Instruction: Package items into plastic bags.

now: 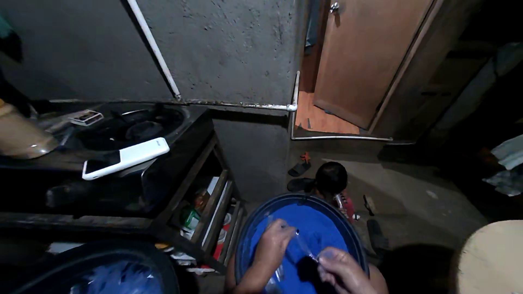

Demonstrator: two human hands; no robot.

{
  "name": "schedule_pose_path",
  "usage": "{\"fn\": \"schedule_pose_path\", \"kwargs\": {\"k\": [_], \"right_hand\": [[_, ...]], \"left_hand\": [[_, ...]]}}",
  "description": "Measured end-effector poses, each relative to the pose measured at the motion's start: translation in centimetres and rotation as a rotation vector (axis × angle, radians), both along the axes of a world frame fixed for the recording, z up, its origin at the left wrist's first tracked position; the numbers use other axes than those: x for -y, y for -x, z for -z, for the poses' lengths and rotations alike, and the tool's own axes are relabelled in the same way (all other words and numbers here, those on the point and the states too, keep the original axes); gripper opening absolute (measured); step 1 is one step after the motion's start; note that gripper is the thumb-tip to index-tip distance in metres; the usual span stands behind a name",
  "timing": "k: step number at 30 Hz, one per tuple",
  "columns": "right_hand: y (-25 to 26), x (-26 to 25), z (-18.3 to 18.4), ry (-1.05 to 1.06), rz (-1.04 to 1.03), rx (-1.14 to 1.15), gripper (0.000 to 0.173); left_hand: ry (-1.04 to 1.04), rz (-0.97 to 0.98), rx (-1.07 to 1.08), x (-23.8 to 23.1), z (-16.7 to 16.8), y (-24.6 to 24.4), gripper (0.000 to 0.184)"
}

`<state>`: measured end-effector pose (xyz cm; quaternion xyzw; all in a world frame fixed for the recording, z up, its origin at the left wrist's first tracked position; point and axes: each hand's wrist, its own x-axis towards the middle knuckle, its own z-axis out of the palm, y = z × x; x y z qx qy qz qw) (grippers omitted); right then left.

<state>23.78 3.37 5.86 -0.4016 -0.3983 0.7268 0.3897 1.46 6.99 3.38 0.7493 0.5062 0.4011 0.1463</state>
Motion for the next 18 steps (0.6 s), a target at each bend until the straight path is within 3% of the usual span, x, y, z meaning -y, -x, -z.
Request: {"fn": "schedule_pose_path", "kwargs": {"k": [2, 5, 7, 8, 12, 15, 18], "right_hand": [[1.5, 1.8, 2.3, 0.145, -0.126, -0.226, 0.023], [2.6, 2.2, 5.3, 0.209, -0.192, -0.434, 0.019], [2.0, 0.7, 6.1, 0.134, -0.157, -0.402, 0.013], [1.6, -0.1, 5.6, 0.097, -0.119, -0.362, 0.013], [1.4, -1.9, 2.2, -0.141, 0.103, -0.119, 0.013], [2.9, -1.3, 1.3, -0.614, 0.348, 0.276, 0.023], [4.1, -0.7, 2.3, -1.04, 0.395, 0.642, 0.021]], "left_hand": [[0.16, 0.026, 0.397, 0.3, -1.3, -1.0, 0.019], [0.39, 0.458, 0.968, 1.4, -1.3, -1.4, 0.011], [0.471, 0.723, 0.99, 1.5, -0.5, -0.4, 0.005], [0.506, 0.765, 0.928, 1.6, -0.3, 0.2, 0.003], [0.698, 0.507, 0.723, 2.8, -0.6, 1.3, 0.004], [0.656, 0.207, 0.756, 3.3, -0.4, 0.0, 0.006], [0.537, 0.016, 0.922, 3.3, 0.0, -1.8, 0.012]]}}
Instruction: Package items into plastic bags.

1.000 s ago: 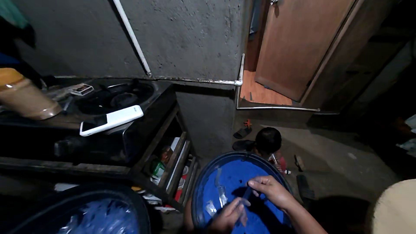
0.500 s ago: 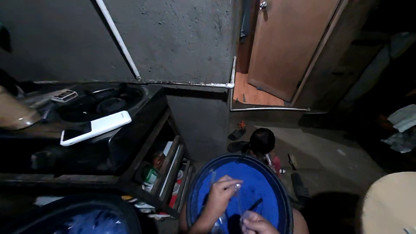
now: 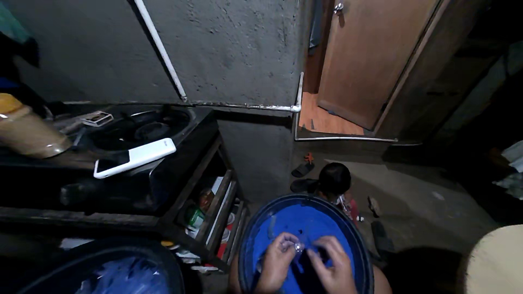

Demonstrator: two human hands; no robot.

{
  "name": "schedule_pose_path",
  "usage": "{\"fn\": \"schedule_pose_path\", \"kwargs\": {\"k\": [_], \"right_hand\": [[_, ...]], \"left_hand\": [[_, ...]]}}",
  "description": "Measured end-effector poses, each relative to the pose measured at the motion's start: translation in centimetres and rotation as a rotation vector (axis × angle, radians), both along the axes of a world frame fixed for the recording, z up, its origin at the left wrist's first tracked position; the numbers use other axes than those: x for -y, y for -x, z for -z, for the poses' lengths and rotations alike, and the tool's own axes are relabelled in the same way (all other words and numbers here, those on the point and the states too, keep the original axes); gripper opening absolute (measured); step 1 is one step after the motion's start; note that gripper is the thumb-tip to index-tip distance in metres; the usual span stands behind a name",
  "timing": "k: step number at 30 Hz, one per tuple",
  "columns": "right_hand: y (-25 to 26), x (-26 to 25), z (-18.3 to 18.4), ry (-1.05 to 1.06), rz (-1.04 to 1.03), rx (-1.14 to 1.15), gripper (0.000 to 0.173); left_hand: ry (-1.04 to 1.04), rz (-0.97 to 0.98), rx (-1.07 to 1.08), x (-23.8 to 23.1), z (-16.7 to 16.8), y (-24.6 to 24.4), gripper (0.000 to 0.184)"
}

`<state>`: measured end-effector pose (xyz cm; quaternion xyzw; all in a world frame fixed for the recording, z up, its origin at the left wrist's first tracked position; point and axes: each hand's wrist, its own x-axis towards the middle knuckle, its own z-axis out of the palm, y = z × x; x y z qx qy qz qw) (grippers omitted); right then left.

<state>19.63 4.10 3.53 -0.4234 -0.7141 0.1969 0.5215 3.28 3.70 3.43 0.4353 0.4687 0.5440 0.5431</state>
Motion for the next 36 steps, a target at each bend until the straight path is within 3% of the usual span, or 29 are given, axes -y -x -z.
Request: {"fn": "schedule_pose_path", "kwargs": {"k": [5, 10, 12, 16, 21, 24, 27, 31, 33, 36], "right_hand": [[0.9, -0.2, 2.1, -0.183, 0.093, 0.305, 0.021], [0.9, -0.4, 3.2, -0.268, 0.146, 0.337, 0.023], [1.0, 0.1, 3.0, -0.091, 0.078, 0.215, 0.021], [0.5, 0.2, 2.5, 0.28, -0.05, -0.056, 0.015], [0.1, -0.1, 2.2, 0.558, -0.175, -0.234, 0.012], [0.3, 0.2, 2.2, 0.635, -0.138, -0.264, 0.01], [0.3, 0.5, 1.7, 0.659, -0.11, -0.216, 0.015], [0.4, 0.3, 1.9, 0.525, -0.048, -0.037, 0.018], [0.5, 0.1, 1.9, 0.435, -0.031, 0.089, 0.019], [0.4, 0.2, 2.2, 0.34, -0.058, 0.153, 0.02]], "left_hand": [[0.048, -0.126, 0.14, 0.4, 0.5, -1.9, 0.013], [0.083, -0.151, 0.209, 0.9, 1.7, -2.6, 0.011], [0.069, -0.176, 0.172, 1.3, 1.8, -2.7, 0.012], [-0.035, -0.159, 0.123, 1.6, 1.7, -2.1, 0.035], [-0.075, 0.121, 0.283, 1.1, 2.8, -0.1, 0.024], [-0.052, 0.049, 0.119, 1.1, 2.2, -0.1, 0.025], [-0.137, -0.037, -0.241, 1.4, 2.4, -0.2, 0.027], [-0.258, -0.089, -0.635, 2.1, 2.6, -0.6, 0.022], [-0.25, -0.121, -0.633, 2.2, 2.8, -0.8, 0.021], [-0.074, -0.167, -0.315, 2.1, 2.6, -1.2, 0.025]]}}
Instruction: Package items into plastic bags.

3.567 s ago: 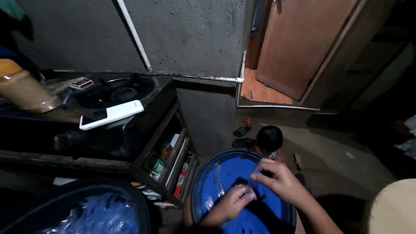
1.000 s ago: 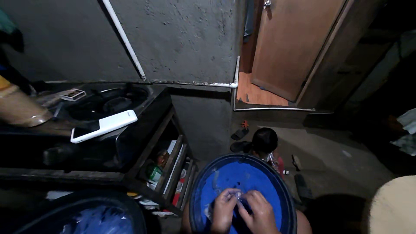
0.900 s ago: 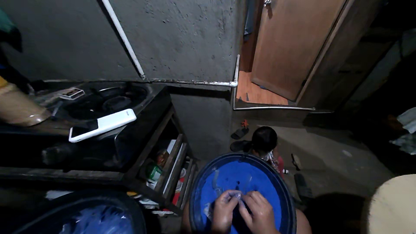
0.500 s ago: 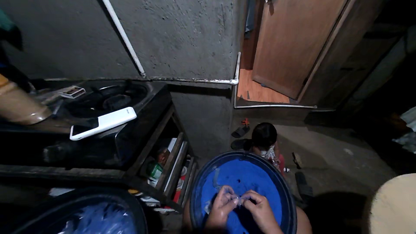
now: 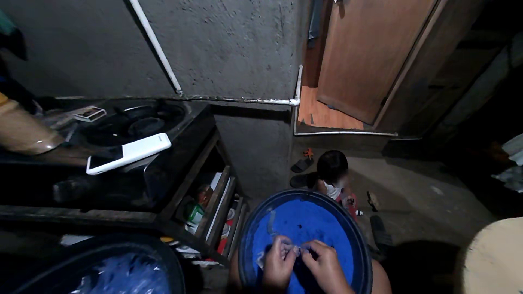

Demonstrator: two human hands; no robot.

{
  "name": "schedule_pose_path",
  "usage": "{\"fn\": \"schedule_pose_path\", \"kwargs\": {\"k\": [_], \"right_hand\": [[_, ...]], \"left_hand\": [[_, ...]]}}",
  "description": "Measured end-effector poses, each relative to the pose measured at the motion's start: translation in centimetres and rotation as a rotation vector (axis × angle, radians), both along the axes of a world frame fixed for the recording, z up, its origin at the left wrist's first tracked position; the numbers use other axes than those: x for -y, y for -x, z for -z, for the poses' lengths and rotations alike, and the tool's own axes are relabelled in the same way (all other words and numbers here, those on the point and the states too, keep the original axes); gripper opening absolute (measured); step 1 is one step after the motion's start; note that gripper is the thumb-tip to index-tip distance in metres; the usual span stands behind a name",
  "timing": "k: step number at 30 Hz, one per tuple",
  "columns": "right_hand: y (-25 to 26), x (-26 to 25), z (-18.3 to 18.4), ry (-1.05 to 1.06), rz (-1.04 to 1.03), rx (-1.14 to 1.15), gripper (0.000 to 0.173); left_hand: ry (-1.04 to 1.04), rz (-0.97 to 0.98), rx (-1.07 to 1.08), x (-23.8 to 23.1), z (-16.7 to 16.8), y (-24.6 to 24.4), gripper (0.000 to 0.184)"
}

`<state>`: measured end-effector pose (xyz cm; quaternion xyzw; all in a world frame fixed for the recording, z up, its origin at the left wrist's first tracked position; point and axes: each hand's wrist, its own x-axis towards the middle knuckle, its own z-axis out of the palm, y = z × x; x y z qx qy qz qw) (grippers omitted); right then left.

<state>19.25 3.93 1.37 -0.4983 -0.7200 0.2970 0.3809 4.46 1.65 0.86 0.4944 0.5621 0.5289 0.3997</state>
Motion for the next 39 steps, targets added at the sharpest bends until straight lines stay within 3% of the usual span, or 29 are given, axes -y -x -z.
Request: {"fn": "schedule_pose_path", "kwargs": {"k": [3, 5, 7, 10, 13, 16, 19, 21, 24, 26, 30, 34, 37, 39], "right_hand": [[-0.3, 0.2, 0.8, -0.044, -0.117, -0.194, 0.017], [-0.4, 0.5, 1.1, 0.054, -0.141, -0.267, 0.015], [-0.5, 0.6, 0.9, 0.178, -0.119, -0.217, 0.017], [-0.6, 0.4, 1.3, 0.126, -0.098, -0.163, 0.019], [-0.6, 0.3, 1.0, 0.054, -0.132, -0.32, 0.015], [-0.3, 0.4, 0.4, 0.221, -0.088, -0.505, 0.011], [-0.2, 0.1, 0.1, 0.412, -0.033, -0.658, 0.009], [-0.1, -0.1, -0.2, 0.463, -0.011, -0.695, 0.008], [-0.6, -1.4, -0.4, 0.42, 0.001, -0.617, 0.008], [-1.2, -2.8, -0.8, 0.371, 0.031, -0.513, 0.008], [-2.1, -5.6, -0.5, 0.303, 0.09, -0.462, 0.008], [-1.5, -6.0, -0.7, 0.346, 0.064, -0.411, 0.016], [-2.0, -5.9, -0.4, 0.429, -0.023, -0.335, 0.036], [-2.8, -5.7, 0.5, 0.472, -0.056, -0.291, 0.035]], "left_hand": [[0.181, -0.032, 0.289, -0.8, -0.9, 0.6, 0.02], [0.199, 0.019, 0.275, -1.0, -0.5, 1.2, 0.009], [0.189, 0.087, 0.176, -0.8, -0.1, 1.4, 0.013], [0.238, 0.113, 0.162, -0.6, -0.3, 1.2, 0.014], [0.316, 0.057, 0.313, -0.8, -0.1, 1.0, 0.013], [0.348, 0.084, 0.496, -0.7, 0.6, 1.0, 0.018], [0.223, 0.254, 0.438, -0.1, 1.1, 0.9, 0.035], [0.223, 0.272, 0.361, 0.3, 0.7, 0.6, 0.033], [0.331, 0.3, 0.291, 0.8, 0.6, 0.5, 0.033], [0.389, 0.366, 0.42, 1.1, 1.0, 0.8, 0.038], [0.386, 0.424, 0.643, 2.1, 1.9, 1.4, 0.03], [0.452, 0.314, 0.687, 1.9, 0.9, 1.4, 0.035], [0.335, 0.189, 0.628, 2.4, 0.3, 3.0, 0.037], [0.167, 0.046, 0.518, 3.2, -1.2, 5.8, 0.04]]}}
